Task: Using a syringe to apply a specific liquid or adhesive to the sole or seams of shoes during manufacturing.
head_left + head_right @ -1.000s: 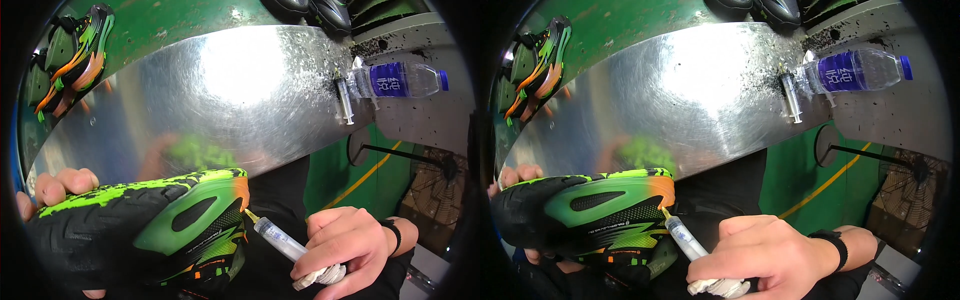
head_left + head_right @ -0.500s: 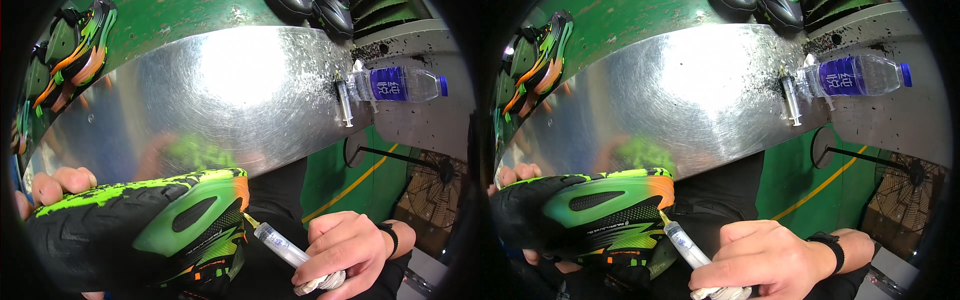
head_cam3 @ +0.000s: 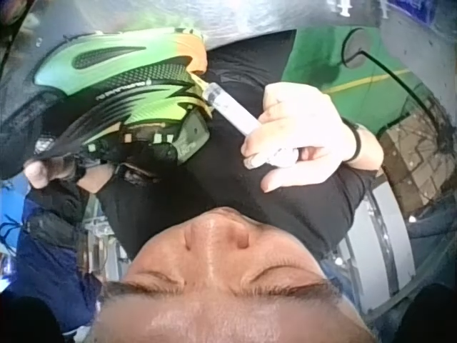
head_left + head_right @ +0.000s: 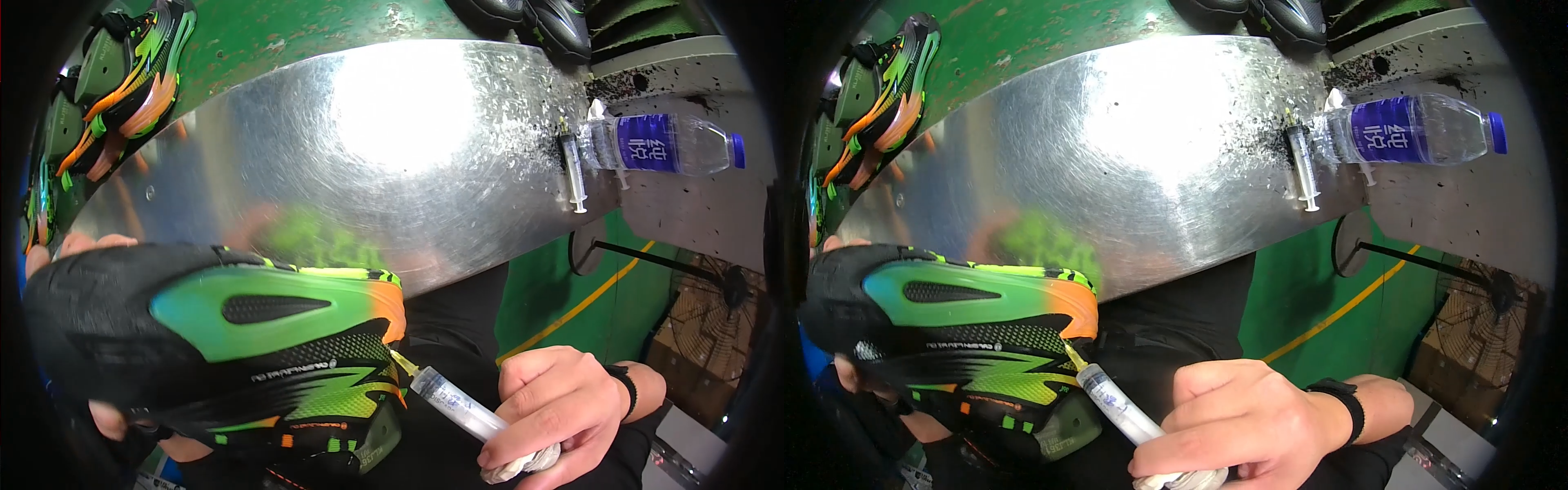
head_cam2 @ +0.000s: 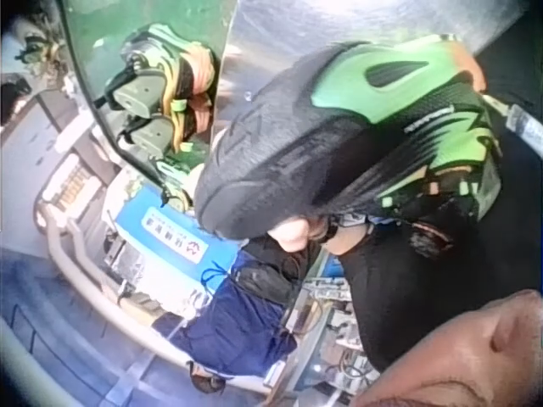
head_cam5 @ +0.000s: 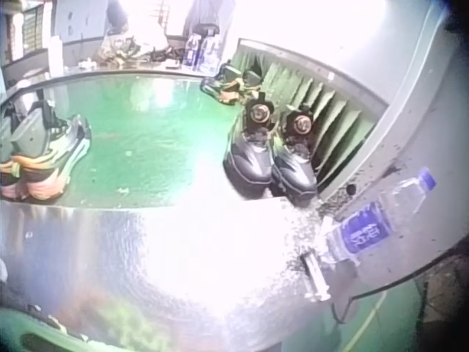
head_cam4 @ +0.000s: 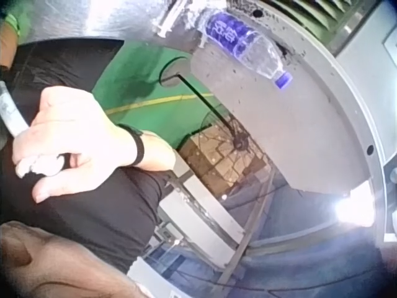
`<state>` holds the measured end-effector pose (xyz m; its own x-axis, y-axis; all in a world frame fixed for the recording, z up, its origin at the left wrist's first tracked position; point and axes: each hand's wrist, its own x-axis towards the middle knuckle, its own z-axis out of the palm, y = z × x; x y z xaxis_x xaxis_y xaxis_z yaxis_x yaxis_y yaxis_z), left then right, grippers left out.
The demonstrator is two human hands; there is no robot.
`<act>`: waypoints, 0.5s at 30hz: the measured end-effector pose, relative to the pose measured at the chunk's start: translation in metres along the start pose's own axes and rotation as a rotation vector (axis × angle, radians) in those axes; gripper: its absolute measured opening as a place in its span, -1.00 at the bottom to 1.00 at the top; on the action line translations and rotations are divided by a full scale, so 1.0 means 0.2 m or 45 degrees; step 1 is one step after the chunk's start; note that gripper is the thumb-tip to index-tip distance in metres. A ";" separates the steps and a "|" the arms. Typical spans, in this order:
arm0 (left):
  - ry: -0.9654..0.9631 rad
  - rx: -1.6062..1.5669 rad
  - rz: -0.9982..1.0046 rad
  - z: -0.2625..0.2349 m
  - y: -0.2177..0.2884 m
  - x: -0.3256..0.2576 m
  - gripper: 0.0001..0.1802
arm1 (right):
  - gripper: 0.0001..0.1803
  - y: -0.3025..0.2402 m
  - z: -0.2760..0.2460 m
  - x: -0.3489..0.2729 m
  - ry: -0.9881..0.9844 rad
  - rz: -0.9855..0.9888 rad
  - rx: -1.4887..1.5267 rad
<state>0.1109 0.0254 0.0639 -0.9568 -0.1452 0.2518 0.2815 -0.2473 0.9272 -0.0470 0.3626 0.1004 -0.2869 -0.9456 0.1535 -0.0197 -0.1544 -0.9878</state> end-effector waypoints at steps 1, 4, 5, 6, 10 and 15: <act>0.006 -0.010 -0.013 -0.02 -0.02 -0.02 -0.04 | -0.65 0.03 -0.01 -0.01 0.015 -0.030 0.002; 0.036 -0.021 -0.063 -0.05 -0.06 -0.06 -0.05 | -0.64 0.11 -0.03 -0.03 0.027 -0.068 0.083; 0.051 -0.016 -0.084 -0.05 -0.06 -0.06 -0.06 | -0.68 0.14 -0.02 -0.03 0.085 -0.093 0.147; 0.069 -0.005 -0.104 -0.04 -0.04 -0.07 -0.06 | -0.68 0.17 -0.03 -0.04 0.084 -0.107 0.163; 0.125 0.034 -0.191 -0.03 -0.01 -0.06 -0.09 | -0.56 0.30 -0.04 -0.09 0.065 -0.106 0.453; 0.177 0.073 -0.297 -0.01 0.01 -0.04 -0.11 | -0.55 0.40 -0.04 -0.10 0.146 -0.143 0.579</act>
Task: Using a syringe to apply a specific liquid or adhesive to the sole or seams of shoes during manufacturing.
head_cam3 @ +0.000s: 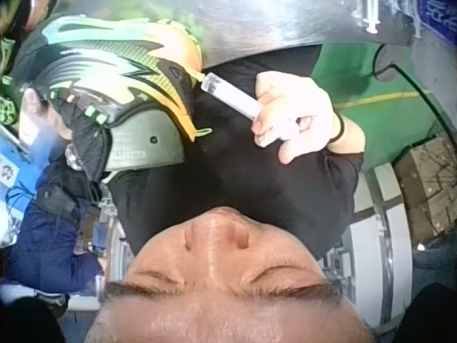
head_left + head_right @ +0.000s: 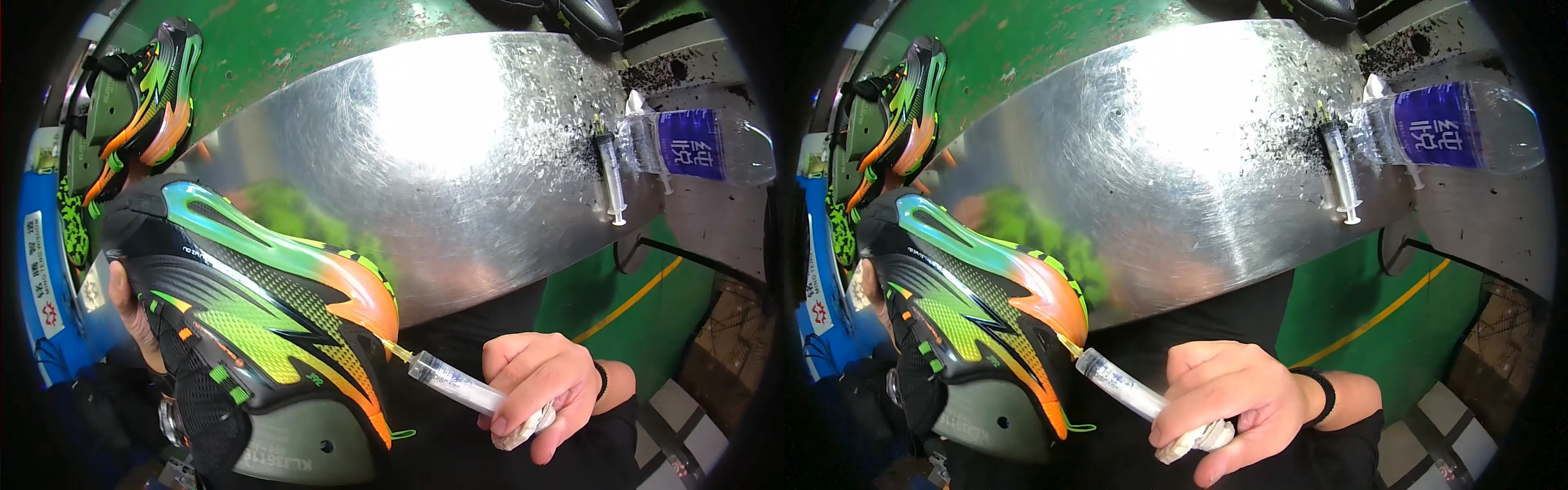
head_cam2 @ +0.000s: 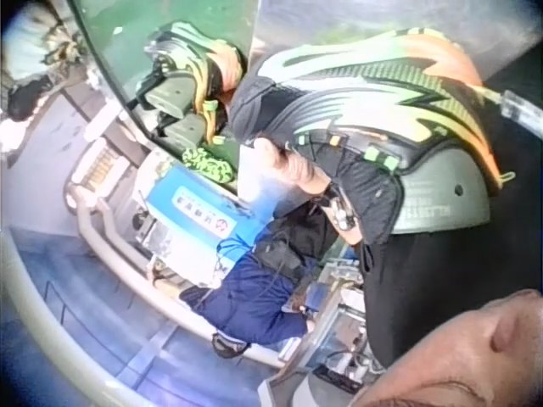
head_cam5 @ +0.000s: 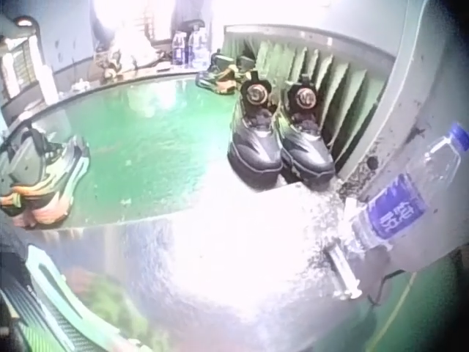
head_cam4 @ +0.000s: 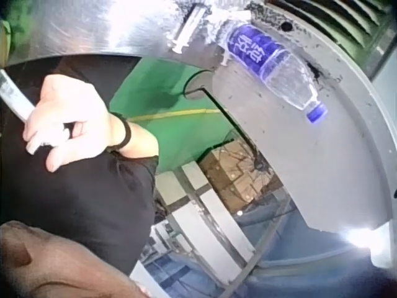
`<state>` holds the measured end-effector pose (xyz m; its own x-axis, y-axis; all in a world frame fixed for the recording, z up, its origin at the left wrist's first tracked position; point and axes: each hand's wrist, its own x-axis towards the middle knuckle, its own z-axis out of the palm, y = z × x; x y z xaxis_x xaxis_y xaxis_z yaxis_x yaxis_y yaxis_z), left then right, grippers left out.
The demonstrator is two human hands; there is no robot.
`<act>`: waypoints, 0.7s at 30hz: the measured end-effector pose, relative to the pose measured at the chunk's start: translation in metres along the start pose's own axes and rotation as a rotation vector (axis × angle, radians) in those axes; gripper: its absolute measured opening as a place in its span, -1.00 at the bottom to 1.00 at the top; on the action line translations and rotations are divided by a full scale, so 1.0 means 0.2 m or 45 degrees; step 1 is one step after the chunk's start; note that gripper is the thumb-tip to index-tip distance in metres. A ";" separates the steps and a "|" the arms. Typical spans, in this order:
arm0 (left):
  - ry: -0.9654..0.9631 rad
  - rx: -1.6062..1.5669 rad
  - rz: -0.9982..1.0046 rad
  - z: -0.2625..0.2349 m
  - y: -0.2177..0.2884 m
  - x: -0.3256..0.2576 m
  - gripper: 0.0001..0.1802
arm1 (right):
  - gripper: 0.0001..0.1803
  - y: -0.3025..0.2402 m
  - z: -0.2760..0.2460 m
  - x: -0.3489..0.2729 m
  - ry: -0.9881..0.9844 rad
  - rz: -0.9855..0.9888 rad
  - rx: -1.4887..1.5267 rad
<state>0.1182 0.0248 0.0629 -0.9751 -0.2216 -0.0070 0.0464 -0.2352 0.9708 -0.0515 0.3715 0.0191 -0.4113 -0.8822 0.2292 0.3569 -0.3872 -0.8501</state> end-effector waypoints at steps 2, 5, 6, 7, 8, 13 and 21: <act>0.022 0.012 -0.036 0.01 0.01 0.00 -0.12 | -0.55 0.01 -0.01 0.00 -0.001 -0.014 0.019; 0.053 0.025 -0.086 0.03 0.01 -0.01 -0.14 | -0.54 0.03 -0.03 0.00 -0.009 -0.035 0.035; 0.064 0.031 -0.101 0.03 0.01 -0.02 -0.14 | -0.54 0.04 -0.03 -0.01 -0.019 -0.044 0.035; 0.076 0.036 -0.115 0.04 0.01 -0.02 -0.15 | -0.54 0.05 -0.04 -0.01 -0.016 -0.057 0.043; 0.090 0.042 -0.128 0.04 0.02 -0.03 -0.15 | -0.54 0.06 -0.04 -0.01 -0.016 -0.069 0.018; 0.146 0.061 -0.198 0.06 0.02 -0.06 -0.18 | -0.55 0.10 -0.02 0.01 0.014 -0.169 -0.039; 0.272 0.036 -0.312 0.04 -0.03 -0.18 -0.22 | -0.57 0.12 0.00 0.08 -0.011 -0.191 -0.205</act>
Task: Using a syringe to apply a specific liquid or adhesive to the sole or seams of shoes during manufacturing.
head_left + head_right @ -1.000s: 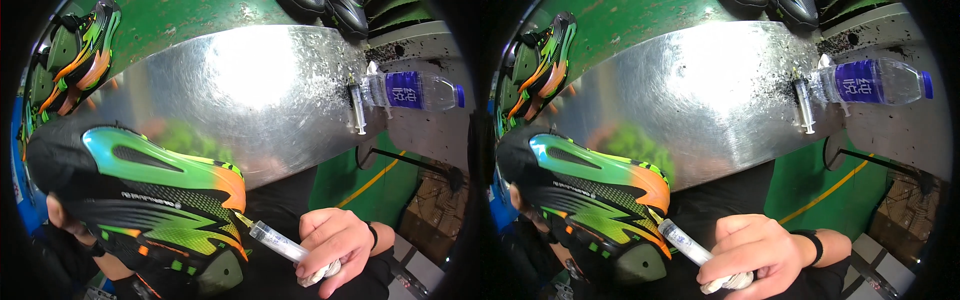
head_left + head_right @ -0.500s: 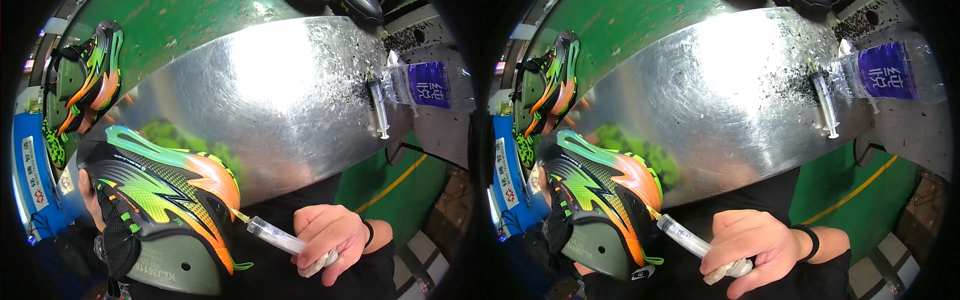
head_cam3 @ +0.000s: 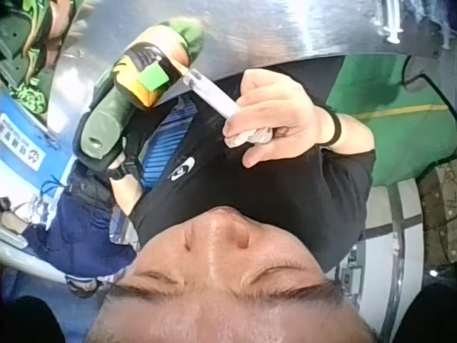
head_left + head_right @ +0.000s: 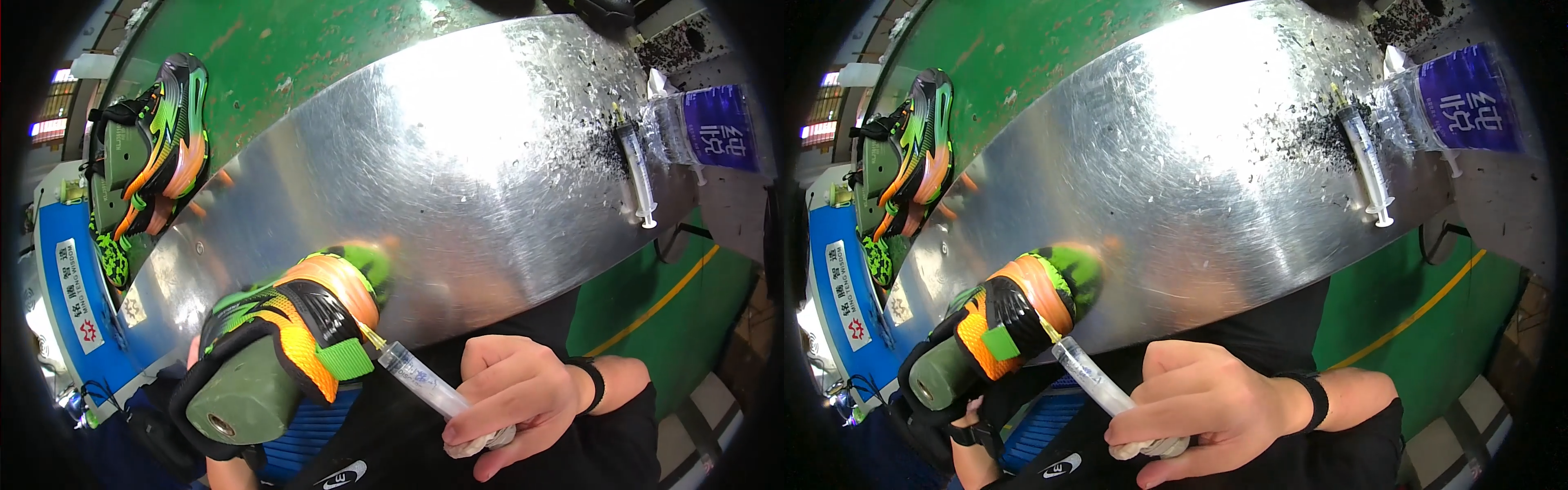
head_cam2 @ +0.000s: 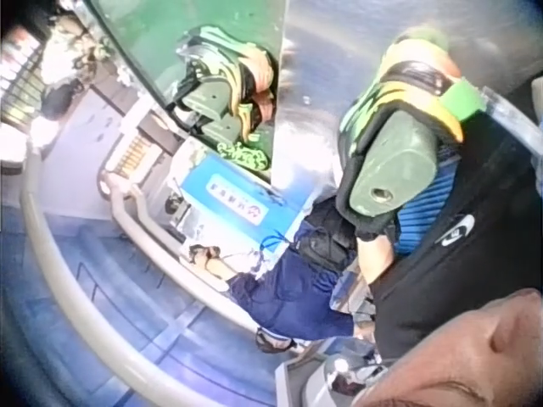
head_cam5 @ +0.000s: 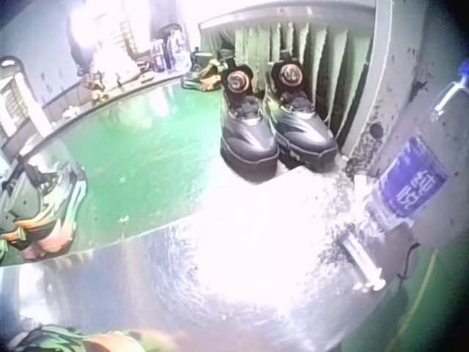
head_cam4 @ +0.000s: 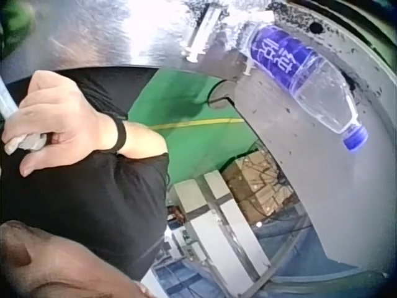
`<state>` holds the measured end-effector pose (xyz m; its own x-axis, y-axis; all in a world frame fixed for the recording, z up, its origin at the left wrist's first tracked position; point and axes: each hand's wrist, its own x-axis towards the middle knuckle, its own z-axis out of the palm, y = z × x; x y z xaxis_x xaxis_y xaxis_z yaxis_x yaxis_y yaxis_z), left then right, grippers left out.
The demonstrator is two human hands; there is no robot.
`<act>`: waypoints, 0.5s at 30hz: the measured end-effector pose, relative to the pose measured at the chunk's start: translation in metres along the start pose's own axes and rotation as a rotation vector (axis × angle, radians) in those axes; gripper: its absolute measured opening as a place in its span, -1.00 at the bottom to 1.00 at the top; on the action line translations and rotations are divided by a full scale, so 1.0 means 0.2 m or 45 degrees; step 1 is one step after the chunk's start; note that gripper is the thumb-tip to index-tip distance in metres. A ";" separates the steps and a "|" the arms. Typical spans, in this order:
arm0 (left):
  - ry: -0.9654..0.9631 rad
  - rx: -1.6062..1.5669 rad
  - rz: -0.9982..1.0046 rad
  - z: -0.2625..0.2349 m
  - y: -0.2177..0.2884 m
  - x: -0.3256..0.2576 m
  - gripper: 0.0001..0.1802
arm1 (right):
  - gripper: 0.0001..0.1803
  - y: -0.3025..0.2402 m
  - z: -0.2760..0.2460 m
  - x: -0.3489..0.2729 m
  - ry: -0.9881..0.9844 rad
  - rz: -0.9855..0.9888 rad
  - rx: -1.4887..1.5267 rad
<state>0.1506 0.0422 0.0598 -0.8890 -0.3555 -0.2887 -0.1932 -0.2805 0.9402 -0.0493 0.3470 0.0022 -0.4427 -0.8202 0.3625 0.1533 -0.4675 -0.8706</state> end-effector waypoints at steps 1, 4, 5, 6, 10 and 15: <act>0.016 -0.008 -0.015 0.00 -0.01 -0.01 -0.23 | -0.57 0.01 0.00 0.00 0.006 -0.017 -0.006; 0.067 -0.031 -0.062 -0.02 -0.05 -0.06 -0.24 | -0.57 0.01 0.01 0.01 0.012 -0.030 -0.031; 0.083 -0.039 -0.077 -0.02 -0.07 -0.08 -0.25 | -0.57 0.01 0.01 0.01 0.015 -0.029 -0.029; 0.101 -0.046 -0.092 -0.03 -0.08 -0.09 -0.25 | -0.58 0.01 0.01 0.01 0.010 -0.026 -0.037; 0.167 -0.073 -0.145 -0.04 -0.12 -0.16 -0.27 | -0.59 0.01 0.01 0.00 0.015 -0.022 -0.055; 0.247 -0.107 -0.206 -0.05 -0.17 -0.23 -0.30 | -0.60 0.01 0.03 -0.01 0.030 -0.025 -0.064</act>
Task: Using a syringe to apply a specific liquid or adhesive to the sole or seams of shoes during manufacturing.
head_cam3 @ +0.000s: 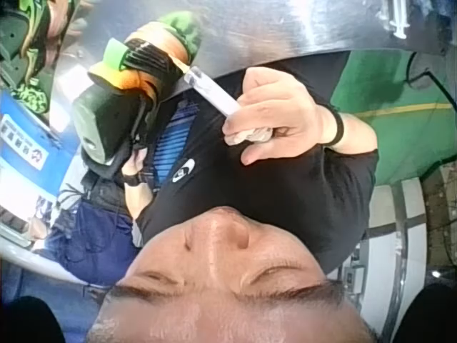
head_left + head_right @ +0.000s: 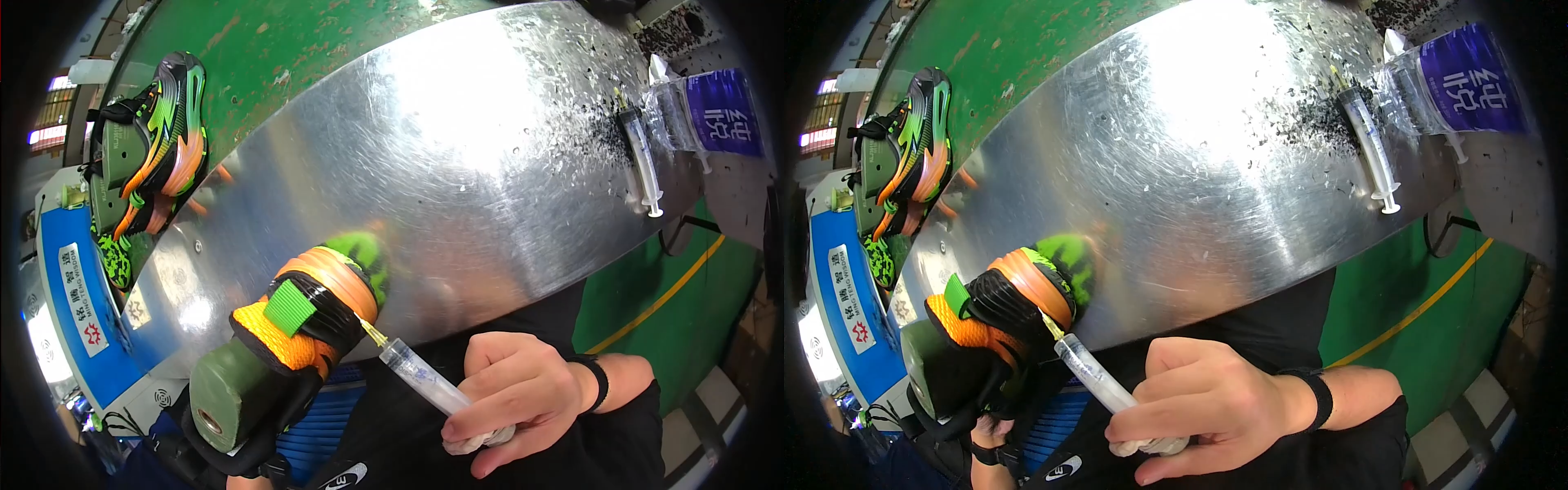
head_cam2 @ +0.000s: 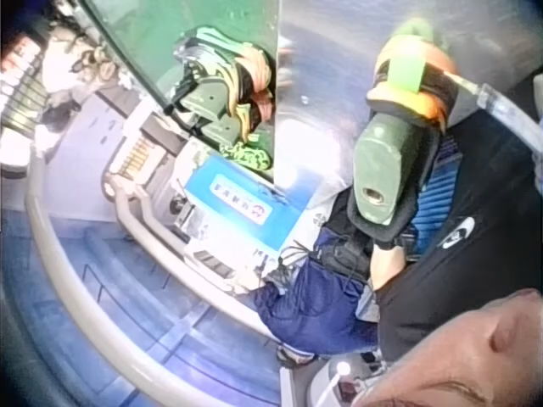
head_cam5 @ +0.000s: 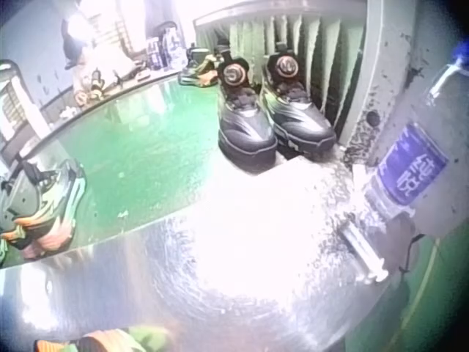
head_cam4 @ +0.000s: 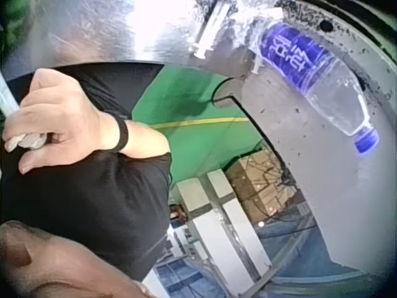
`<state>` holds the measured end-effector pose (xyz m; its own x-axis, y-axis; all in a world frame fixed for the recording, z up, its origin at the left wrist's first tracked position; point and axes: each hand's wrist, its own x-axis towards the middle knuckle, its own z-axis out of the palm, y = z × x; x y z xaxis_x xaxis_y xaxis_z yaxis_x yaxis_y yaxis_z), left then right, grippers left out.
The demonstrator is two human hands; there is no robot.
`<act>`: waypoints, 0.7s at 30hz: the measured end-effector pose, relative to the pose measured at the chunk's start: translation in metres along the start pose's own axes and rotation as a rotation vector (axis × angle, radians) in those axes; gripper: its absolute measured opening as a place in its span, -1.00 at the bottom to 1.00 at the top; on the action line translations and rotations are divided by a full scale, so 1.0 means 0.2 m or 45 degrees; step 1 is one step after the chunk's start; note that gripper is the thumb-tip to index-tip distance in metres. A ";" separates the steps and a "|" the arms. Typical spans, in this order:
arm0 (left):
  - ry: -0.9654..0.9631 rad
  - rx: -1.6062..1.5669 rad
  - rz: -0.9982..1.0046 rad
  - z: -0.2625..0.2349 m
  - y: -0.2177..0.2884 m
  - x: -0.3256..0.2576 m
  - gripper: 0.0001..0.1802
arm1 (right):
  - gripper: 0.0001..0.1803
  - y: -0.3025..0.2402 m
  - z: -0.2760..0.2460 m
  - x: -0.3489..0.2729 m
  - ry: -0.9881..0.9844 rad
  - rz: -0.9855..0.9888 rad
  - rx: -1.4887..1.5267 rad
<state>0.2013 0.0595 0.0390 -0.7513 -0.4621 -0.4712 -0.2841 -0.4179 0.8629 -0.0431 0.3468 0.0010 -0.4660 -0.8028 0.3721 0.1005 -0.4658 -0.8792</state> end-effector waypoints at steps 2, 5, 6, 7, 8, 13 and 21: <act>0.037 -0.013 -0.022 -0.02 -0.02 -0.03 -0.31 | -0.60 0.00 0.01 0.00 0.006 -0.006 -0.004; 0.082 -0.034 -0.061 -0.03 -0.05 -0.07 -0.33 | -0.61 0.01 0.02 -0.01 0.010 -0.014 -0.025; 0.099 -0.040 -0.073 -0.03 -0.05 -0.09 -0.33 | -0.61 0.01 0.03 -0.03 0.016 -0.022 -0.026; 0.115 -0.045 -0.085 -0.03 -0.06 -0.10 -0.34 | -0.62 0.02 0.03 -0.05 0.024 -0.030 -0.028; 0.130 -0.049 -0.097 -0.03 -0.06 -0.10 -0.34 | -0.62 0.02 0.03 -0.05 0.028 -0.032 -0.027; 0.216 -0.092 -0.157 -0.04 -0.09 -0.14 -0.37 | -0.63 0.01 0.04 -0.04 -0.022 -0.017 -0.112; 0.351 -0.198 -0.213 -0.07 -0.11 -0.18 -0.40 | -0.67 -0.02 0.06 0.02 -0.043 -0.032 -0.253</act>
<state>0.2427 0.0733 0.0339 -0.5074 -0.5620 -0.6532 -0.2796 -0.6096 0.7418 -0.0353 0.3414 0.0099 -0.4359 -0.8055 0.4015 -0.0882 -0.4058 -0.9097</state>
